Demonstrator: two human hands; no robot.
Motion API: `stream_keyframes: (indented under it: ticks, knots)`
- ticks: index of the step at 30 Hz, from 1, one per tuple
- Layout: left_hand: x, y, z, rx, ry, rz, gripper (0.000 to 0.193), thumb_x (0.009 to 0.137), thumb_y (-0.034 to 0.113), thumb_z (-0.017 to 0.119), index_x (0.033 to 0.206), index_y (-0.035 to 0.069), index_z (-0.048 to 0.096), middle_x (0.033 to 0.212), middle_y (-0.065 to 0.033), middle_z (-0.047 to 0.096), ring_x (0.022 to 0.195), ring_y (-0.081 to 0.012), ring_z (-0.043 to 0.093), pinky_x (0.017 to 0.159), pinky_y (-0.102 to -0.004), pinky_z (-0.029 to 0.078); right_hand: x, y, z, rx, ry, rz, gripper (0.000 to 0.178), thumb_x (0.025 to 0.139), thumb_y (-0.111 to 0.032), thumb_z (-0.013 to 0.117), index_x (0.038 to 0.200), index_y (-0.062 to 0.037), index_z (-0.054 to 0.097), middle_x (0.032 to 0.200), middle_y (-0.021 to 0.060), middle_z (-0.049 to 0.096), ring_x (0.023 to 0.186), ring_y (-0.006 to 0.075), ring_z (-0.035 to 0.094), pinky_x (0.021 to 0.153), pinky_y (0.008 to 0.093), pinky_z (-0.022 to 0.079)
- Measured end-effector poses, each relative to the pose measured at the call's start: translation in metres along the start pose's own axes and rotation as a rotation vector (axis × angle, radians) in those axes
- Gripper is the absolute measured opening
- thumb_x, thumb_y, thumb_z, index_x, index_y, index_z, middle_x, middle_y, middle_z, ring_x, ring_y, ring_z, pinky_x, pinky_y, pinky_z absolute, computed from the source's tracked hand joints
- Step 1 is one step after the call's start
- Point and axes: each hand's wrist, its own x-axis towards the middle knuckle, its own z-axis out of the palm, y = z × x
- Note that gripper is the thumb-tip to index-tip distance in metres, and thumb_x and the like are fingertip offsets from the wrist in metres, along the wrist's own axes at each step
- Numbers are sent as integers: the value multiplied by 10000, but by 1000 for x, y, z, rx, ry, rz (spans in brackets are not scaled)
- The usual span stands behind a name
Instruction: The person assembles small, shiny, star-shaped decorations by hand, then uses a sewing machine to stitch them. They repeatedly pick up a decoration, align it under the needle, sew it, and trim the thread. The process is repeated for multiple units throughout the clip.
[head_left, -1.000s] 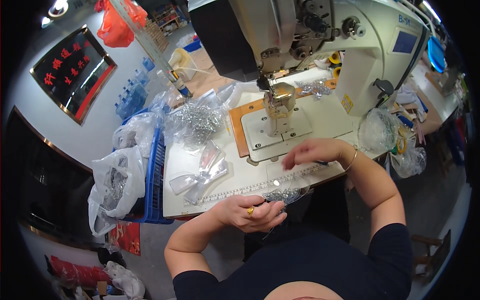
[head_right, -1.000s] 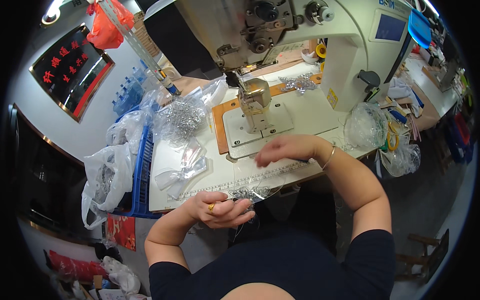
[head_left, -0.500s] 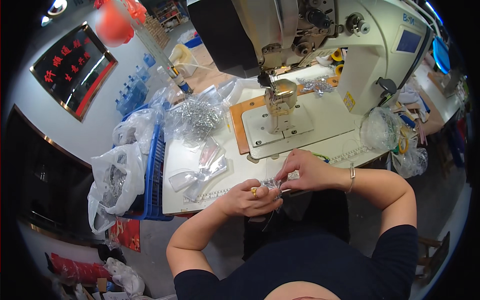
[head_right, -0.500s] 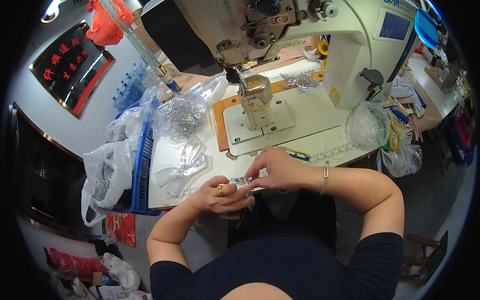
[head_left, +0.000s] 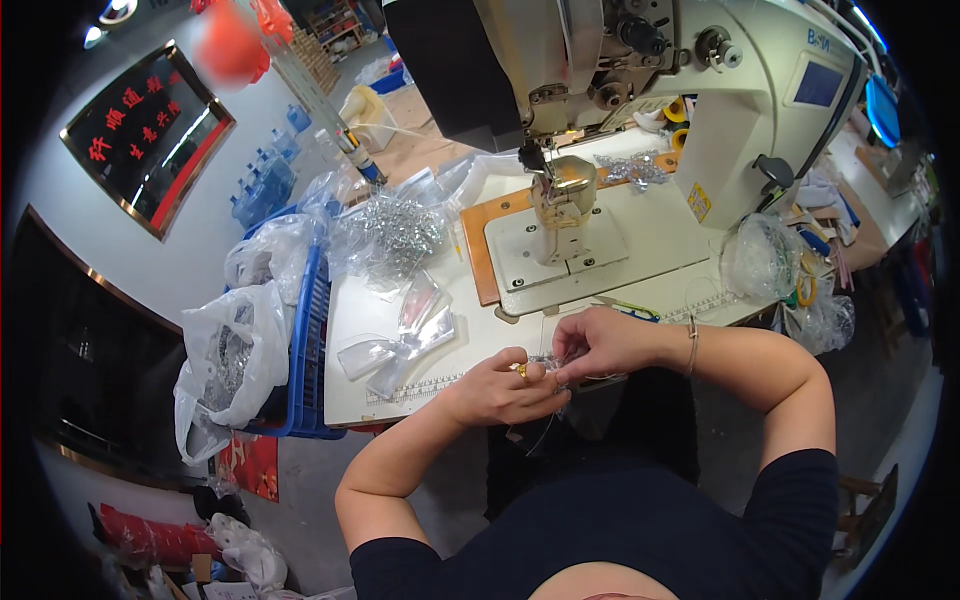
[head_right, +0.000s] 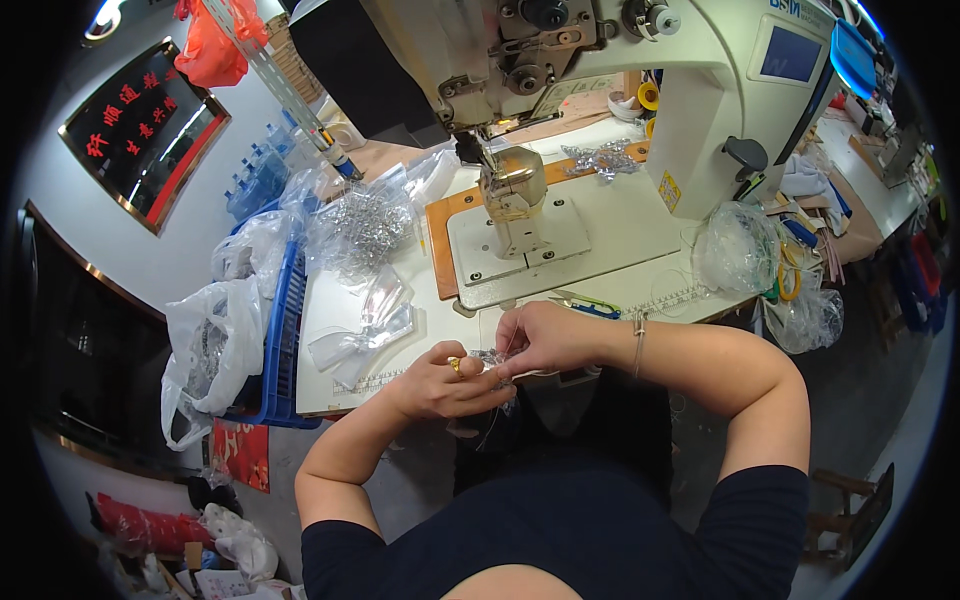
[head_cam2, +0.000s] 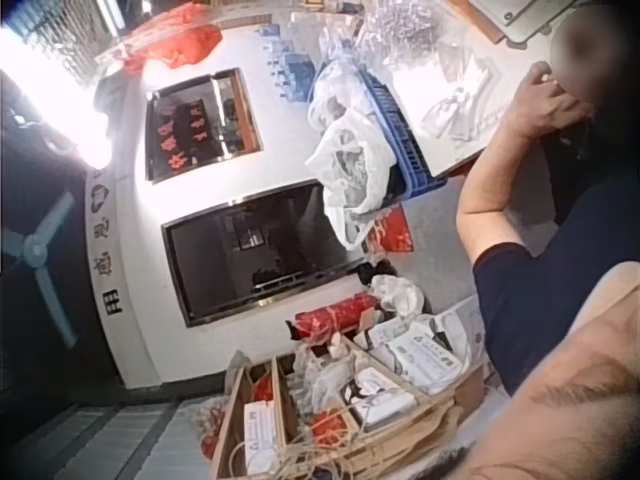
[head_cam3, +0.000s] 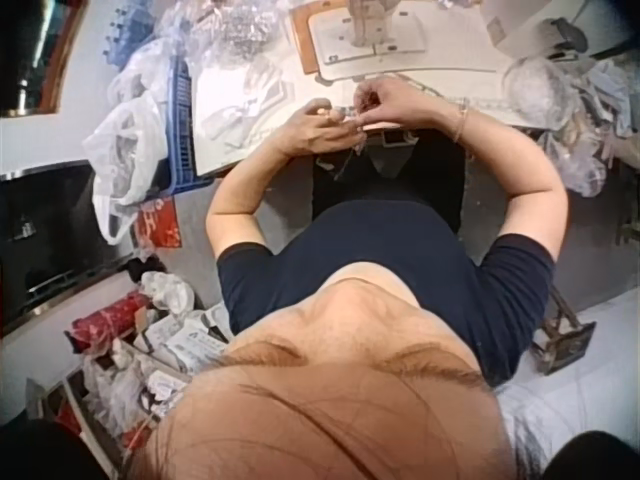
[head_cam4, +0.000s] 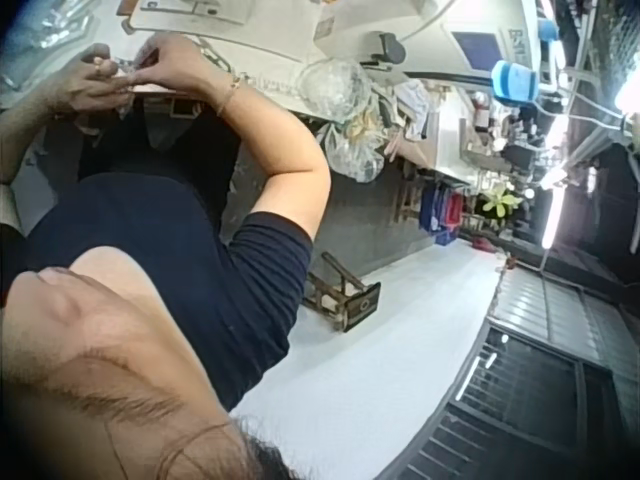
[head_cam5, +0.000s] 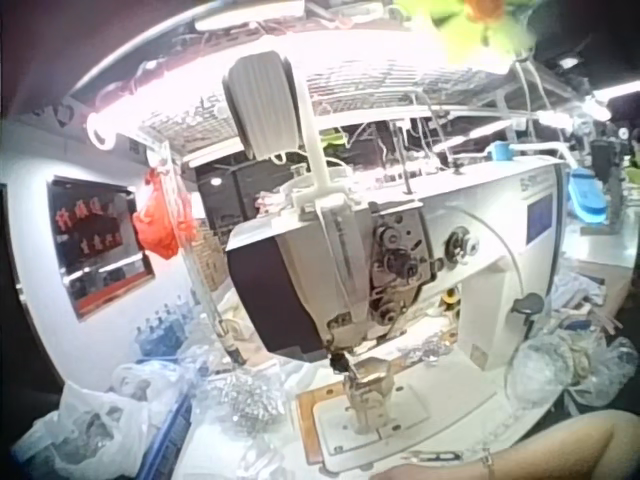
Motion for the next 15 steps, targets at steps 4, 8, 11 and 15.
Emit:
stream_keyframes:
  ticks: [4,8,11,15]
  knots:
    - [4,-2,-5,-11,18,-48,281,671,147,630,946,207,641,990,64,586,806,-96,478,721,-268,393,3,5,-7,219,-38,46,158,787,-105,690,865,-19,583,769,17,615,713,70,579,638,207,470]
    - [-3,-3,9,-229,422,-474,475,621,126,729,1068,130,571,1111,-55,538,966,-195,504,819,-343,419,-1,2,-8,553,48,-9,183,782,-119,688,870,-3,578,795,69,637,693,121,606,634,239,490]
    - [10,8,38,-1176,858,-944,899,639,139,785,1367,82,261,1353,-160,355,1166,-280,438,951,-407,375,3,0,-8,677,164,-113,177,781,-92,682,882,12,580,793,77,638,698,129,612,633,247,497]
    - [28,20,57,-2016,977,-1027,859,650,180,632,1392,57,217,1326,-132,380,1205,-294,433,1065,-444,302,11,7,-10,622,373,-142,170,780,-74,676,886,17,581,780,78,639,701,124,612,630,247,499]
